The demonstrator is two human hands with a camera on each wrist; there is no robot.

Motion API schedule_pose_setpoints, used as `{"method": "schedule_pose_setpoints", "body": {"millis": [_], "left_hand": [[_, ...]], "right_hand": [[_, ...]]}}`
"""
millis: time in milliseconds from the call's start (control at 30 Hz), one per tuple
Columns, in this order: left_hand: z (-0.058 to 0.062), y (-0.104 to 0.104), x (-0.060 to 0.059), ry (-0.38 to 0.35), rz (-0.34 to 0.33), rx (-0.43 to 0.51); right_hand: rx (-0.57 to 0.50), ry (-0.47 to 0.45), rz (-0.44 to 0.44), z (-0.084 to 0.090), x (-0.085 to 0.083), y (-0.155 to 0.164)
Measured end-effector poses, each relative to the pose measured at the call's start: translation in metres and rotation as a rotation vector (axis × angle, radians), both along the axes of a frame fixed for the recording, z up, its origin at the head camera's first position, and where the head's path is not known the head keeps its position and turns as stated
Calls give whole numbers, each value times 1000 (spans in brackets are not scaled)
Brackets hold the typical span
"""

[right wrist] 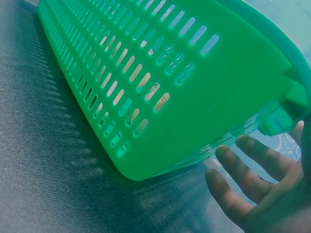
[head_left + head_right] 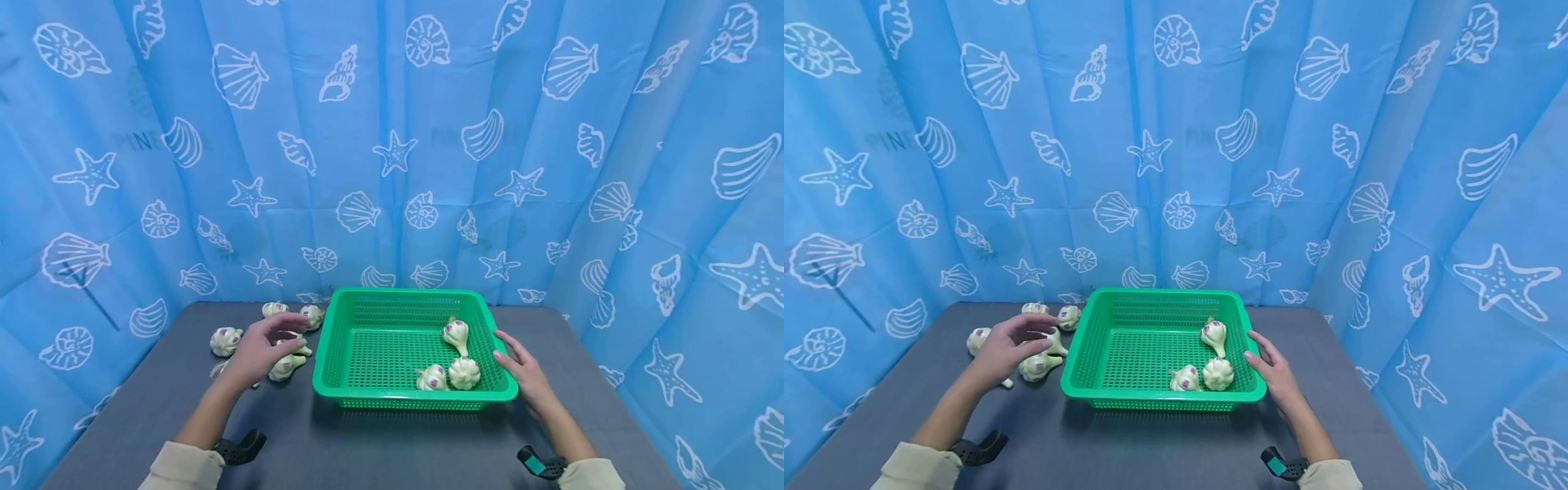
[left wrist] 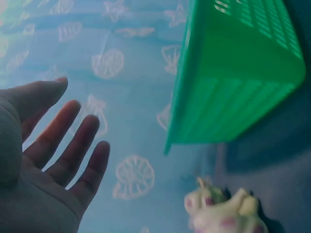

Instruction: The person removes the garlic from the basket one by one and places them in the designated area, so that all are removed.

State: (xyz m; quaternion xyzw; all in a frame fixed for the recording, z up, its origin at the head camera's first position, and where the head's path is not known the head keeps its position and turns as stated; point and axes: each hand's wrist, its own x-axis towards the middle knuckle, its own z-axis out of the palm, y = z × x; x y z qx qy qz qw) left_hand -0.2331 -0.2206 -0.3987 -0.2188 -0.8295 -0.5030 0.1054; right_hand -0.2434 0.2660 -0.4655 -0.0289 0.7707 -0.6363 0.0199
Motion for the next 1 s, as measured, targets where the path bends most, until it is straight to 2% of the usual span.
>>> {"method": "schedule_pose_setpoints", "body": {"millis": [100,200,333,500,633,800,900,1000], "left_hand": [[7,11,-5,-40,-104,-51],[13,22,-13,-87,-236,-119],[24,37,-23,-178,-397,-186],[35,57,-39,-320,-539,-290],[36,73,-53,-417,-646,-355],[35,91,-67,-486,-728,-337],[34,102,-72,-523,-718,-339],[32,113,-77,-573,-679,-367]], "right_hand": [[1,-3,4,0,0,1],[-1,-3,5,0,0,1],[-11,-5,-2,1,0,0],[-15,1,-3,1,0,1],[-12,2,-7,-1,0,1],[-7,8,-4,-2,1,1],[-9,19,2,0,2,1],[-7,19,4,1,1,1]]}}
